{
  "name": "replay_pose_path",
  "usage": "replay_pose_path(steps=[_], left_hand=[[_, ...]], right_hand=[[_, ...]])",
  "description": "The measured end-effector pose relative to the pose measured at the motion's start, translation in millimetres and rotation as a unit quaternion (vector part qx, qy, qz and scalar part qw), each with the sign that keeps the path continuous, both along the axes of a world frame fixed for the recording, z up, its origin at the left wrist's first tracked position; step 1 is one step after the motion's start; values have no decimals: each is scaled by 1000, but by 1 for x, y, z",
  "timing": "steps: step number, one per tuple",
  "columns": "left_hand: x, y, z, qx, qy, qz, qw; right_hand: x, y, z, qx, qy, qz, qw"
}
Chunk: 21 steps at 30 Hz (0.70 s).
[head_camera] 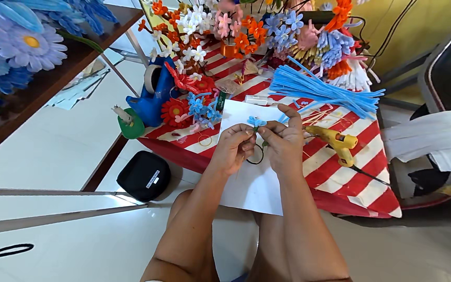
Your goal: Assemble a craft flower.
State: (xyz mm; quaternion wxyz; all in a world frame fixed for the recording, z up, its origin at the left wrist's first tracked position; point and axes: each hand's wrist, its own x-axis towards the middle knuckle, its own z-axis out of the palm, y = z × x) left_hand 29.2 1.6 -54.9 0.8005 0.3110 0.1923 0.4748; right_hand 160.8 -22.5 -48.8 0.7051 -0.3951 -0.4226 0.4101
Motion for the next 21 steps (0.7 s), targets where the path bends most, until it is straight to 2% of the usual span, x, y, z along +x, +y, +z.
replay_pose_path(steps=[10,21], left_hand=[[2,1,-2,-2,-6,7,1000],[1,2,-3,11,2,21,1000]], right_hand=[[0,0,0,-11,22,17,1000],[1,-2,4,-27,0,20,999]])
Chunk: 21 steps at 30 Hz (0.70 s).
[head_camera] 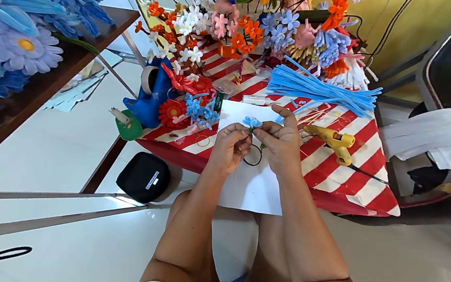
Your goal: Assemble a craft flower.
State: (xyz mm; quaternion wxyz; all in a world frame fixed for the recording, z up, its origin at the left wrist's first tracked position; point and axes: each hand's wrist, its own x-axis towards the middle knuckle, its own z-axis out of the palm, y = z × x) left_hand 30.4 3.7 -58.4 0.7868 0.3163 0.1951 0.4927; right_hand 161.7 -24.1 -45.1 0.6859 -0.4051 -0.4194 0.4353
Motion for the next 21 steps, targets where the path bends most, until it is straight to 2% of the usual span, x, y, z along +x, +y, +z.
replay_pose_path(steps=[7,13,21], left_hand=[[3,0,-1,41,61,63,995],[9,-1,-8,133,144,161,967],[12,-5,-11,196,197,209,938]], right_hand=[[-2,-3,0,37,-38,-20,998],[-5,-2,-1,50,-57,-45,996],[-4,0,-2,40,-48,-70,996]])
